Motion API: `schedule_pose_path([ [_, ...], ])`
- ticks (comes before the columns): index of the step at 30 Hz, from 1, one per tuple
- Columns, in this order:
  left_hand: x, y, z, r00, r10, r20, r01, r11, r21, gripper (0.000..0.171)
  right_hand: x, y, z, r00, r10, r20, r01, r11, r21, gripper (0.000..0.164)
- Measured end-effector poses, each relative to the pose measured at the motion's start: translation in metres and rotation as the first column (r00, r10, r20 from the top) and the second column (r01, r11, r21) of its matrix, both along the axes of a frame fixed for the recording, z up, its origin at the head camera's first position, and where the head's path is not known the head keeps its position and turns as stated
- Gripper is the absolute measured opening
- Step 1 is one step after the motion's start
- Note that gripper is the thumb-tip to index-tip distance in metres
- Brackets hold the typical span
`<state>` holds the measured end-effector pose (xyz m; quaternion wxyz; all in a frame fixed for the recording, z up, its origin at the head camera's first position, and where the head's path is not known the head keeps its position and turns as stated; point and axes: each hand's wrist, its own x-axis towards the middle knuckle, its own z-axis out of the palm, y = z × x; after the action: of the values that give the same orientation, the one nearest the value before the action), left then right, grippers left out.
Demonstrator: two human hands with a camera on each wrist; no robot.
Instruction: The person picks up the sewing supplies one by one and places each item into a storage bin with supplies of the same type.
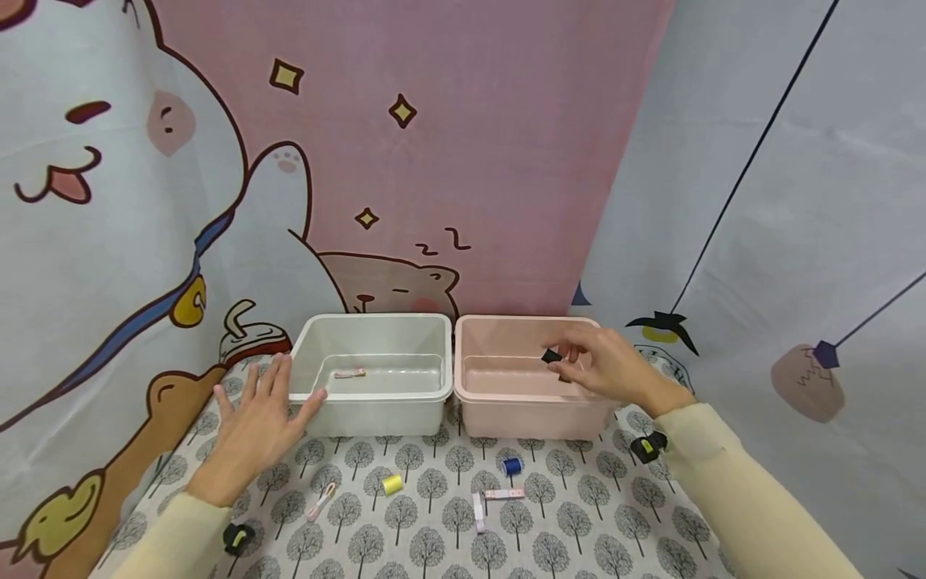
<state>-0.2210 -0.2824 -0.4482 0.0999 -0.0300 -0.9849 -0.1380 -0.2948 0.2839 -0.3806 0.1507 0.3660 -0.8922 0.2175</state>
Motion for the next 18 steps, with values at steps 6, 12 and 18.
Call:
schedule_pose_path([
  [6,-0.001,0.000,0.000,1.000,0.003,0.000,-0.003,1.000,0.002,0.109,-0.007,0.000,0.001,1.000,-0.023,-0.009,0.023,1.000,0.015,0.037],
  [12,-0.001,0.000,-0.001,1.000,0.005,-0.004,-0.005,1.000,0.003,0.109,-0.015,0.002,0.000,0.999,-0.033,-0.019,0.034,0.999,0.021,0.033],
  [18,-0.002,0.000,-0.002,1.000,0.004,-0.002,-0.004,1.000,0.004,0.109,-0.022,0.003,0.001,0.998,-0.056,0.020,0.055,0.998,0.016,0.032],
])
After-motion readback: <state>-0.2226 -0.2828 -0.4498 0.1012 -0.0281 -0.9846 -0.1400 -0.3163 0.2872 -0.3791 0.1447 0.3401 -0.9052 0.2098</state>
